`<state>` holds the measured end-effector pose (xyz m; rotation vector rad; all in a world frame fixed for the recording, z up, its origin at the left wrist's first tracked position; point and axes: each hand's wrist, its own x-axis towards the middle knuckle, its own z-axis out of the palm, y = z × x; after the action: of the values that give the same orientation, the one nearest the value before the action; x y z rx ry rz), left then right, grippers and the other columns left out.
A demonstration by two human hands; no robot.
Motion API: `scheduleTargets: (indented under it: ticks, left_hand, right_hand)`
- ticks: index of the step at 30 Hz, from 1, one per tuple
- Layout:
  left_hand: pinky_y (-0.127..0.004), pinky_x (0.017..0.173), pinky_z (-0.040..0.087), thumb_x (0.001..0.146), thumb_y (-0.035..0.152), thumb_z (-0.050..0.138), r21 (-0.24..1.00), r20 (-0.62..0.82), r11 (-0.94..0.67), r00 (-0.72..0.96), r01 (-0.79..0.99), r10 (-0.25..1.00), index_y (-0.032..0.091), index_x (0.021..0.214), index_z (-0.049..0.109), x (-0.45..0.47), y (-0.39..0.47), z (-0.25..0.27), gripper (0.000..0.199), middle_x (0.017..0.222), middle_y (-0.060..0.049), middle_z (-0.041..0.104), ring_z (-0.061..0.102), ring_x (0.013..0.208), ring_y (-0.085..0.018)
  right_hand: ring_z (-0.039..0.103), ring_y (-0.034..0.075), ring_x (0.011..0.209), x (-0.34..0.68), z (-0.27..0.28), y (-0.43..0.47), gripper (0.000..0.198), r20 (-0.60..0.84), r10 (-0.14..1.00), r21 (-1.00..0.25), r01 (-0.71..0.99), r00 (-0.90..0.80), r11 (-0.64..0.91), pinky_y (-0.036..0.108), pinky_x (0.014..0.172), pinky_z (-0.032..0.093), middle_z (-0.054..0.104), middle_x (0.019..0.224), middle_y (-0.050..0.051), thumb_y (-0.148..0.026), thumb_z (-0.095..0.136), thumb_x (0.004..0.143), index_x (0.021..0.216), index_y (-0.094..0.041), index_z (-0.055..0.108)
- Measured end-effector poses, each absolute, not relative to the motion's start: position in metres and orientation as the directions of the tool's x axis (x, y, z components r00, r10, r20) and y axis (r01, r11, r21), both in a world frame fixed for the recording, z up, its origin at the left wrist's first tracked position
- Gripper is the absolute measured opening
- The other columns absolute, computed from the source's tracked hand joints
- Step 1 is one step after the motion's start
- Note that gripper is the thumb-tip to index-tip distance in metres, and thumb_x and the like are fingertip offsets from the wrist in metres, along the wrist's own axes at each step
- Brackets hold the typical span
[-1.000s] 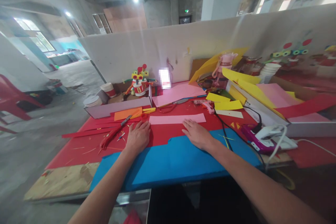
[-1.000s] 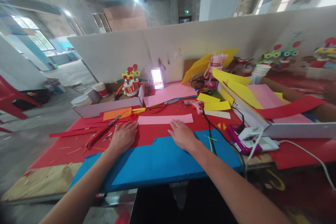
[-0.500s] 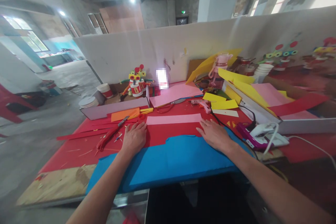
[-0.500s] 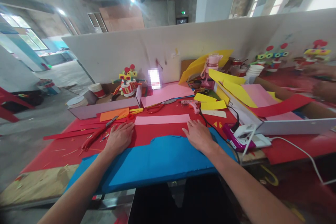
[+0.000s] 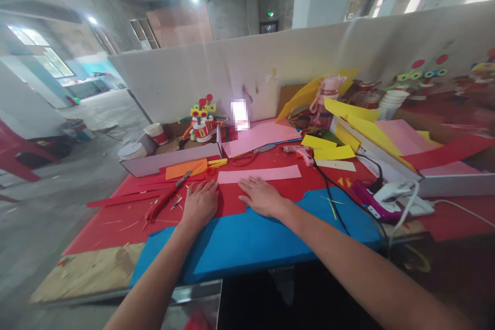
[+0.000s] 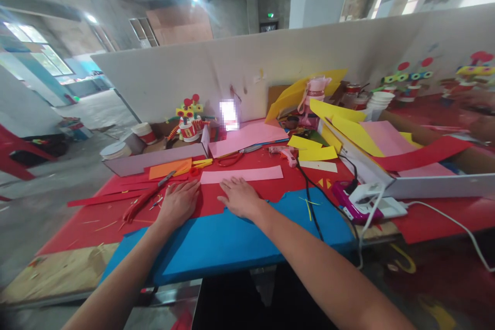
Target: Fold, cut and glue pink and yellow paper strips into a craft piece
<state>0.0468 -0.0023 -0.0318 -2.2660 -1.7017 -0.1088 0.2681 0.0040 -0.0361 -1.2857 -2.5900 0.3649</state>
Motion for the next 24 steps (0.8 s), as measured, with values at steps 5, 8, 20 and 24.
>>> scheduleTargets:
  ticks: [5,8,20,24]
  left_hand:
    - [-0.052,0.106,0.03,0.095,0.026,0.031,-0.154,0.249,-0.254,0.287,0.955,0.925,0.022,0.126,0.062,0.046,-0.001,-0.033,0.044,0.136,-0.009,0.059,0.052,0.125,-0.028]
    - [-0.054,0.106,0.029,0.095,0.026,0.031,-0.145,0.237,-0.251,0.279,0.957,0.93,0.021,0.126,0.062,0.048,-0.002,-0.031,0.044,0.136,-0.01,0.059,0.052,0.125,-0.03]
    - [-0.055,0.104,0.029,0.093,0.021,0.033,-0.194,0.203,-0.231,0.27,0.953,0.941,0.02,0.117,0.067,0.055,-0.004,-0.019,0.042,0.132,-0.012,0.061,0.053,0.121,-0.031]
    - [-0.056,0.109,0.025,0.085,0.011,0.04,-0.195,0.222,-0.283,0.323,0.939,0.92,0.02,0.119,0.065,0.079,-0.003,-0.006,0.044,0.139,-0.011,0.056,0.042,0.133,-0.032]
  right_hand:
    - [0.033,0.027,0.142,0.297,-0.043,-0.001,0.059,0.106,0.863,-0.291,0.814,-0.494,0.502,0.045,0.118,0.024,0.038,0.152,0.013,-0.045,0.031,0.099,0.145,-0.009,0.041]
    - [0.036,0.026,0.141,0.321,-0.046,-0.005,0.057,0.119,0.881,-0.268,0.84,-0.457,0.472,0.044,0.118,0.026,0.041,0.15,0.014,-0.042,0.029,0.1,0.143,-0.008,0.044]
    - [0.05,0.028,0.13,0.371,-0.032,-0.017,0.053,0.123,0.956,-0.173,0.943,-0.265,0.283,0.045,0.114,0.033,0.058,0.135,0.018,-0.038,0.029,0.1,0.127,-0.007,0.061]
    - [0.048,0.025,0.132,0.326,-0.013,-0.005,0.048,0.207,0.889,-0.206,0.87,-0.409,0.449,0.039,0.113,0.033,0.053,0.14,0.017,-0.031,0.032,0.099,0.135,-0.007,0.053]
